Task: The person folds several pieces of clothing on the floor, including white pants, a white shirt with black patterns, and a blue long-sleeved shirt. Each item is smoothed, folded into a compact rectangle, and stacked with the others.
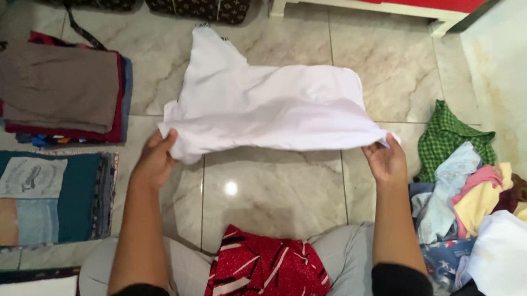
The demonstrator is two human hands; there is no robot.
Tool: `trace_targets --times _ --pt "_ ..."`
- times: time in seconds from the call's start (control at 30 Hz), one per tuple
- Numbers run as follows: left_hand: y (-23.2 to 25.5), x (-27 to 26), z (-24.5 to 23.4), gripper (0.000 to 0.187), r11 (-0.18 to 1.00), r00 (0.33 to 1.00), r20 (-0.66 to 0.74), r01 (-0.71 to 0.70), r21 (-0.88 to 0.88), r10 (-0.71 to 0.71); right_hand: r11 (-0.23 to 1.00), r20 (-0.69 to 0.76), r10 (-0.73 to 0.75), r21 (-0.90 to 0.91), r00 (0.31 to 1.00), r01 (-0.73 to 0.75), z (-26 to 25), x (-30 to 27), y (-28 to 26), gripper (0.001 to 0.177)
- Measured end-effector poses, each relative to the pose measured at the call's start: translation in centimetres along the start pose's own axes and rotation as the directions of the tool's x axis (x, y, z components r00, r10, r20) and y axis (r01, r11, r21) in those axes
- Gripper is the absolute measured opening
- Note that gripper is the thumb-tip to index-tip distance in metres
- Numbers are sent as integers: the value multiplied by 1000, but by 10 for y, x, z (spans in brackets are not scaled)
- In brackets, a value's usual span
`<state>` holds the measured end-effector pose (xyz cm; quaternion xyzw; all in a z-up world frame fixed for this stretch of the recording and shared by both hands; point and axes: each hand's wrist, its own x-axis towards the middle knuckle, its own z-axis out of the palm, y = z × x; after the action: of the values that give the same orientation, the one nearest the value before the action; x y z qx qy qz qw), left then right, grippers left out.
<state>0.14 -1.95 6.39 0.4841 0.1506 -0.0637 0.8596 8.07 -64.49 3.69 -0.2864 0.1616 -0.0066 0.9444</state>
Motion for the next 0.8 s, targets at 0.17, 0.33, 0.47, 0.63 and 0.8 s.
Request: trace_targets --times 0.17,0.33,0.47,0.63,0.8 --pt "109 62 70 26 937 961 -45 -255 241 273 985 -45 -22 -173 999 13 82 123 -46 14" --pt "217 98 135 24 823 831 -17 -547 154 556 828 239 -448 -251 861 501 212 156 -129 27" --pt "250 72 150 24 764 778 121 -628 147 616 736 415 -475 -296 776 609 269 92 -147 21" --pt "245 40 141 25 762 754 301 -637 117 584 739 332 -383 -449 862 502 252 26 -134 15" --pt "228 15 139 26 796 806 299 -575 188 511 519 306 -435 -683 847 513 211 8 -96 20"
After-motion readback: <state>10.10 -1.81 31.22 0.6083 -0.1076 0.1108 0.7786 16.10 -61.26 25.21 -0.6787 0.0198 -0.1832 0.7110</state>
